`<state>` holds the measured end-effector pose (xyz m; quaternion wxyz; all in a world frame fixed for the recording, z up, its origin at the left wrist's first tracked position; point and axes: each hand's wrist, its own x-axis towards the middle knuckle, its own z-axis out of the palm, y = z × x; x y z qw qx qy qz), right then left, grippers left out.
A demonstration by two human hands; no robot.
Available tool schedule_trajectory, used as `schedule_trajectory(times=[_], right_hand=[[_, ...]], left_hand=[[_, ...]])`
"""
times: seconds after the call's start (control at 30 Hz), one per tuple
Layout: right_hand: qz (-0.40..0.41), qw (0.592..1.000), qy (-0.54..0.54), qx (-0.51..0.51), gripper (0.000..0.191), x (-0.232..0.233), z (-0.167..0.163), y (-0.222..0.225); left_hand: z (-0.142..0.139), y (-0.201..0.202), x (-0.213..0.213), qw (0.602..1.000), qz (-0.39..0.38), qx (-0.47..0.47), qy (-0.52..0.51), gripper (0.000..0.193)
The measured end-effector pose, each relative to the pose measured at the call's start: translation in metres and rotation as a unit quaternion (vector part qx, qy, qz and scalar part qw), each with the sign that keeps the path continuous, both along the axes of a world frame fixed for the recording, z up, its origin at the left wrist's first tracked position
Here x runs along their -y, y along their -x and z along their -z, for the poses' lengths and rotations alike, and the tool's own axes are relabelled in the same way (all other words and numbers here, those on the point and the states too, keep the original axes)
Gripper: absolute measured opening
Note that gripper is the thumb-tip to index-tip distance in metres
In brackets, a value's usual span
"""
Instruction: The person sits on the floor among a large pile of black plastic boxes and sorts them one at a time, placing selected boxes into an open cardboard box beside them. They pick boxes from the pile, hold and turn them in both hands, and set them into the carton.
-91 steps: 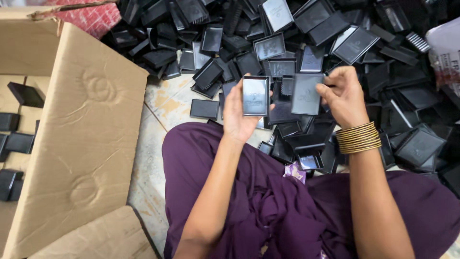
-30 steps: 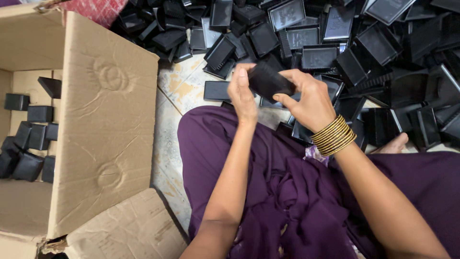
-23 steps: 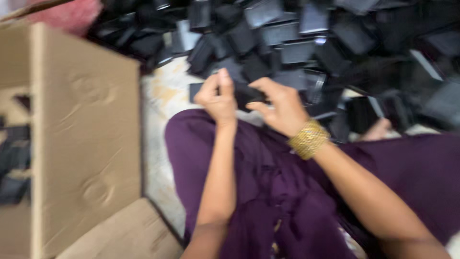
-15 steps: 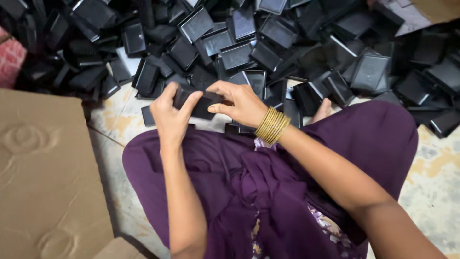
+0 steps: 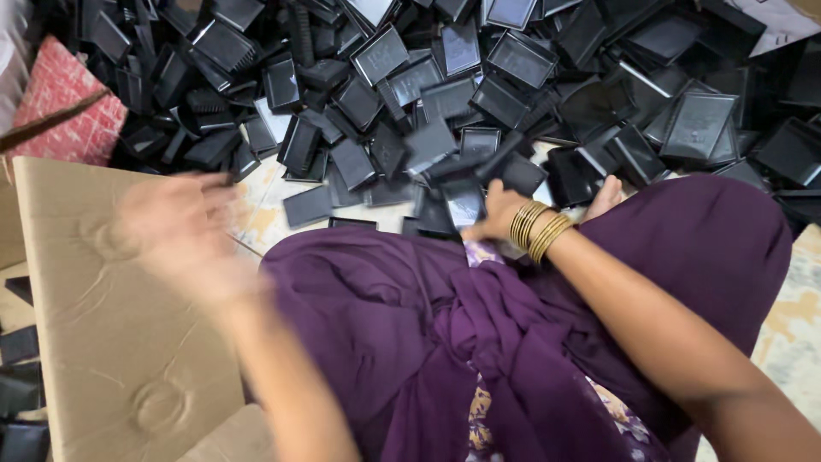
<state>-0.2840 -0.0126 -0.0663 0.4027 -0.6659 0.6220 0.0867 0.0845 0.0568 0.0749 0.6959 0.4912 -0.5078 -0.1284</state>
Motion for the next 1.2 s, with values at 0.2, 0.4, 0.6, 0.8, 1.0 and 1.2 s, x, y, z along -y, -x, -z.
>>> schedule_trajectory(times=[0.2, 0.4, 0.6, 0.8, 1.0, 1.2], right_hand=[[0.173, 0.668, -0.14, 0.711, 0.08, 0.088, -0.014, -0.006], [0.174, 0.715, 0.091, 0.671, 0.042, 0.139, -0.056, 0.06], [0.115, 0.97, 0.208, 0.042, 0.048, 0.11, -0.061, 0.091], [0.009, 0.98, 0.179, -0.089, 0.083, 0.073, -0.014, -0.011], [0.015, 0.932, 0.287, 0.22, 0.051, 0.085, 0.004, -0.011], [0.097, 0.898, 0.367, 0.224, 0.01, 0.105, -0.036, 0.036]], left_hand=[[0.1, 0.197, 0.007, 0.629, 0.367, 0.476, -0.493, 0.038], [0.176, 0.21, 0.034, 0.65, 0.211, 0.542, -0.488, 0.069], [0.191, 0.176, 0.068, 0.771, 0.008, 0.504, -0.391, 0.064], [0.157, 0.181, 0.071, 0.838, 0.027, 0.345, -0.422, 0.036], [0.13, 0.167, 0.066, 0.914, 0.051, 0.187, -0.356, 0.039], [0.129, 0.162, 0.075, 0.937, 0.022, 0.159, -0.31, 0.025]])
